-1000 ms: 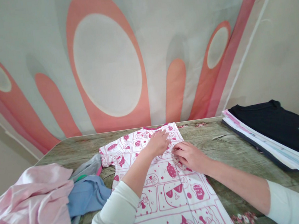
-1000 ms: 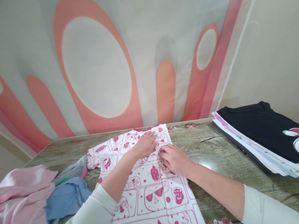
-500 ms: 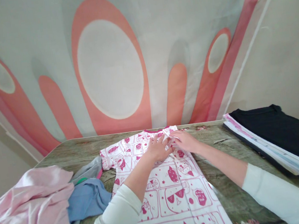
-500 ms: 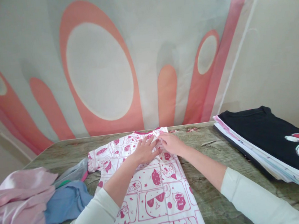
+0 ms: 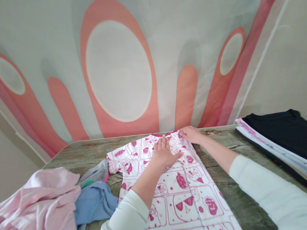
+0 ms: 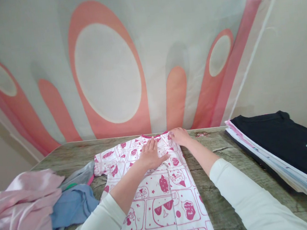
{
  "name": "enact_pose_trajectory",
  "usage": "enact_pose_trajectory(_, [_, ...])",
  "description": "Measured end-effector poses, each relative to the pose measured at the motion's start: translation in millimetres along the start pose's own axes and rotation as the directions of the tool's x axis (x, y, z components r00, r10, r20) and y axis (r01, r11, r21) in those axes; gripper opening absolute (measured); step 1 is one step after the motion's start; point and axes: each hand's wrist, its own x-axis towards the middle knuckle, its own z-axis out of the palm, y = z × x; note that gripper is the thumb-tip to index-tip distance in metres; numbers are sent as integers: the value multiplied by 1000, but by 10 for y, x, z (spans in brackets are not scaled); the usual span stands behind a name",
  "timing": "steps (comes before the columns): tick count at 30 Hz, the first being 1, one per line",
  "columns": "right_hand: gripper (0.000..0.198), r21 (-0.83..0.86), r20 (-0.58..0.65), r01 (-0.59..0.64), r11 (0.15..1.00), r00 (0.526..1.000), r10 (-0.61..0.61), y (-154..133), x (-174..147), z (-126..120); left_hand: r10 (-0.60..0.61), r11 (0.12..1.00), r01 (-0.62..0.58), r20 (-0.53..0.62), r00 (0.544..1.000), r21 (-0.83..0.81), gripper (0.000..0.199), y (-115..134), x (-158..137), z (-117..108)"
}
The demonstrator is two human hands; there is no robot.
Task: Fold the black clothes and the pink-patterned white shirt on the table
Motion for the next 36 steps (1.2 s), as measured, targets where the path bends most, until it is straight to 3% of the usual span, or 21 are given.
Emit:
enact_pose_trajectory(11, [17, -18, 16, -82, 996, 996, 82, -108, 330, 85, -12, 1000, 11, 36, 999, 20, 109, 23, -38, -61])
enact_pose_trajectory(21, [20, -36, -98, -103, 994, 990, 100, -146, 226, 146, -25, 1000, 25, 72, 997, 6, 106, 50, -62, -116])
enact_pose_trajectory(28, [31, -27, -236, -160, 987, 960, 149, -103, 23, 90, -52, 999, 52, 60, 997, 3, 106, 61, -78, -127])
enact_pose_trajectory(34, [32, -41, -132, 11, 999, 991, -17, -81, -239, 96, -60, 998, 60, 77, 995, 6, 108, 53, -41, -91])
enact_pose_trajectory(36, [31, -43, -100, 14, 999, 995, -18, -64, -255, 114, -61, 998, 60, 81, 995, 12, 108, 50, -40, -90])
